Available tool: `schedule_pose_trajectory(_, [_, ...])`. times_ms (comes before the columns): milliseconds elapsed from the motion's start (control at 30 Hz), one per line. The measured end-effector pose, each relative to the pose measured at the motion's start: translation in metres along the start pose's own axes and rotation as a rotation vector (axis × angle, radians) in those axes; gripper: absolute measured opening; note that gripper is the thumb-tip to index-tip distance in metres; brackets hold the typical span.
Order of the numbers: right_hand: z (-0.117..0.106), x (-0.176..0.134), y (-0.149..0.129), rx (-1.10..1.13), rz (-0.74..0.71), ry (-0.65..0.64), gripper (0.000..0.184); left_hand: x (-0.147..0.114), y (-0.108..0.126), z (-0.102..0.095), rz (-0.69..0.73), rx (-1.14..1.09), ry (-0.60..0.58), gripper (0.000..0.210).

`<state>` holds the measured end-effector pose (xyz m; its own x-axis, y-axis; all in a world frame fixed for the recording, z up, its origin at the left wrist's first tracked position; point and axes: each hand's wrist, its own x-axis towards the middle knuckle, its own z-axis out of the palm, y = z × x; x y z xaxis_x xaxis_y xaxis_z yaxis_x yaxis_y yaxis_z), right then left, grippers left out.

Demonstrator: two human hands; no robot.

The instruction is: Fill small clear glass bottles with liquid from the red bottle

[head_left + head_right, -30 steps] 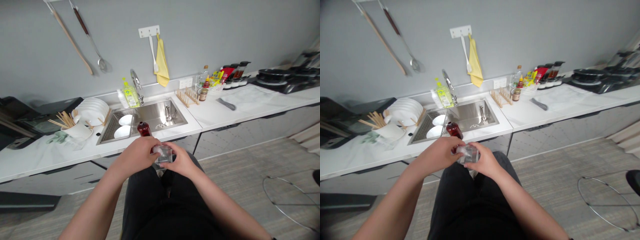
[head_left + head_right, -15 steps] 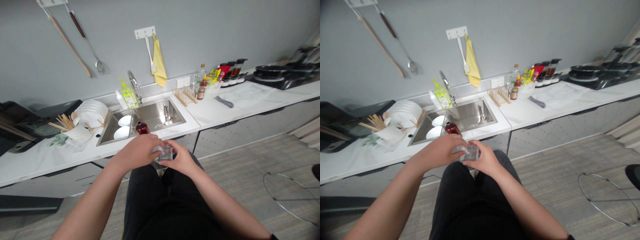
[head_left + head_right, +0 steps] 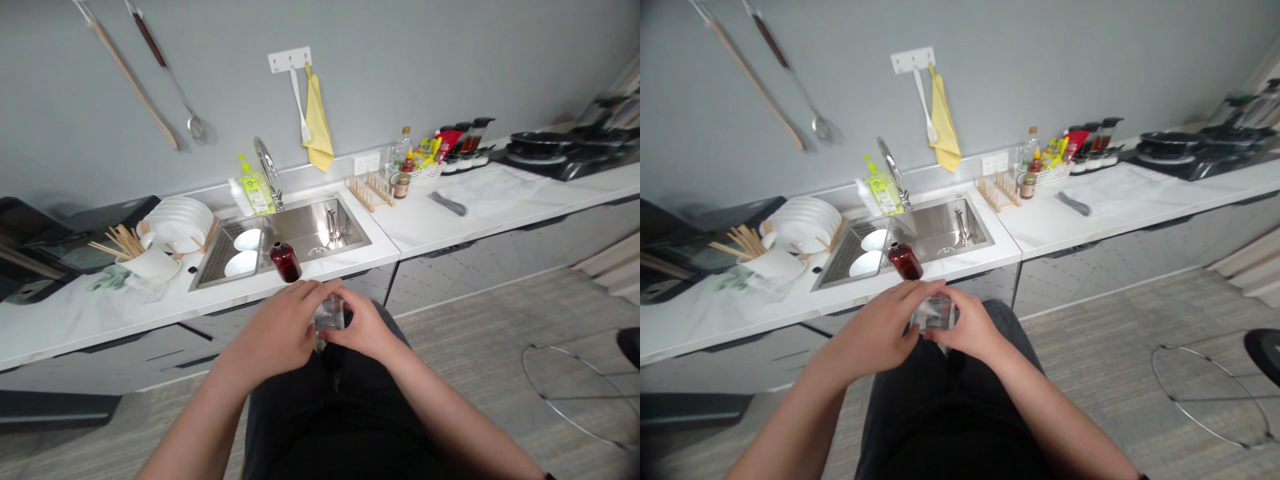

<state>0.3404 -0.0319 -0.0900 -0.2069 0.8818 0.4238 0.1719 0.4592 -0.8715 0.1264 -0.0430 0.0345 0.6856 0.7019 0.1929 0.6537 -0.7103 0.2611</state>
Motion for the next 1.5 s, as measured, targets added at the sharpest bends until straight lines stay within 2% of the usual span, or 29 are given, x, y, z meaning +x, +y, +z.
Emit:
schedule_pose_trajectory(67, [0.002,0.000,0.001,0.012,-0.003,0.004,0.078,-0.001,0.000,0.000,-0.070,0.048,0.002,0.081])
schedule_pose_trajectory(133, [0.003,-0.001,0.003,0.001,0.000,0.001,0.080,-0.001,-0.002,0.001,-0.158,0.102,-0.036,0.058])
schedule_pose_trajectory(200, [0.003,-0.002,0.003,-0.029,0.006,-0.016,0.081,0.000,-0.005,0.002,-0.141,0.119,-0.093,0.032])
schedule_pose_trajectory(233, [0.002,-0.002,0.002,-0.037,0.010,-0.024,0.081,0.000,-0.006,0.002,-0.090,0.112,-0.111,0.031])
schedule_pose_trajectory(300, [0.002,-0.001,0.001,-0.028,0.021,-0.036,0.077,-0.001,-0.006,0.002,0.010,0.093,-0.104,0.051])
schedule_pose_trajectory(367, [0.003,-0.001,0.001,0.006,0.026,-0.037,0.072,-0.002,-0.005,0.002,0.015,0.103,-0.072,0.061])
schedule_pose_trajectory(500, [0.005,0.000,0.004,0.004,0.027,-0.049,0.076,-0.002,-0.005,0.004,-0.090,0.204,-0.076,0.036])
schedule_pose_trajectory(567, [0.005,-0.001,0.006,-0.019,0.036,-0.063,0.078,-0.003,-0.006,0.005,-0.011,0.191,-0.090,0.026])
schedule_pose_trajectory(667, [0.006,-0.001,0.009,-0.013,0.035,-0.059,0.074,-0.005,-0.008,0.006,0.138,0.105,-0.071,0.053])
schedule_pose_trajectory(733, [0.007,-0.001,0.010,0.007,0.029,-0.056,0.072,-0.005,-0.010,0.007,0.080,0.122,-0.018,0.055])
schedule_pose_trajectory(800, [0.009,-0.001,0.011,0.020,0.031,-0.057,0.073,-0.005,-0.011,0.009,-0.093,0.195,0.015,0.052])
schedule_pose_trajectory(867, [0.009,-0.001,0.011,0.024,0.038,-0.058,0.077,-0.004,-0.011,0.011,-0.261,0.237,-0.026,0.046])
schedule_pose_trajectory(900, [0.009,-0.001,0.010,0.019,0.039,-0.061,0.078,-0.004,-0.011,0.012,-0.291,0.229,-0.065,0.040])
schedule_pose_trajectory(967, [0.009,0.000,0.010,-0.010,0.039,-0.078,0.078,-0.004,-0.011,0.013,-0.233,0.173,-0.121,0.031])
schedule_pose_trajectory(1033, [0.009,0.001,0.011,-0.031,0.041,-0.090,0.076,-0.005,-0.011,0.013,-0.130,0.129,-0.112,0.052])
schedule_pose_trajectory(1067, [0.009,0.001,0.013,-0.031,0.042,-0.089,0.075,-0.005,-0.011,0.014,-0.114,0.128,-0.094,0.060])
schedule_pose_trajectory(1100, [0.010,0.001,0.014,-0.024,0.044,-0.083,0.075,-0.005,-0.012,0.014,-0.134,0.137,-0.081,0.061])
schedule_pose_trajectory(1233, [0.009,0.000,0.017,-0.013,0.056,-0.076,0.080,-0.002,-0.016,0.018,-0.255,0.168,-0.137,0.030])
schedule_pose_trajectory(1400, [0.006,0.000,0.014,-0.029,0.087,-0.111,0.079,-0.002,-0.021,0.017,-0.090,0.095,-0.206,0.024])
schedule_pose_trajectory(1500, [0.001,-0.001,0.017,0.038,0.102,-0.165,0.083,-0.005,-0.022,0.013,-0.059,0.058,-0.236,0.023])
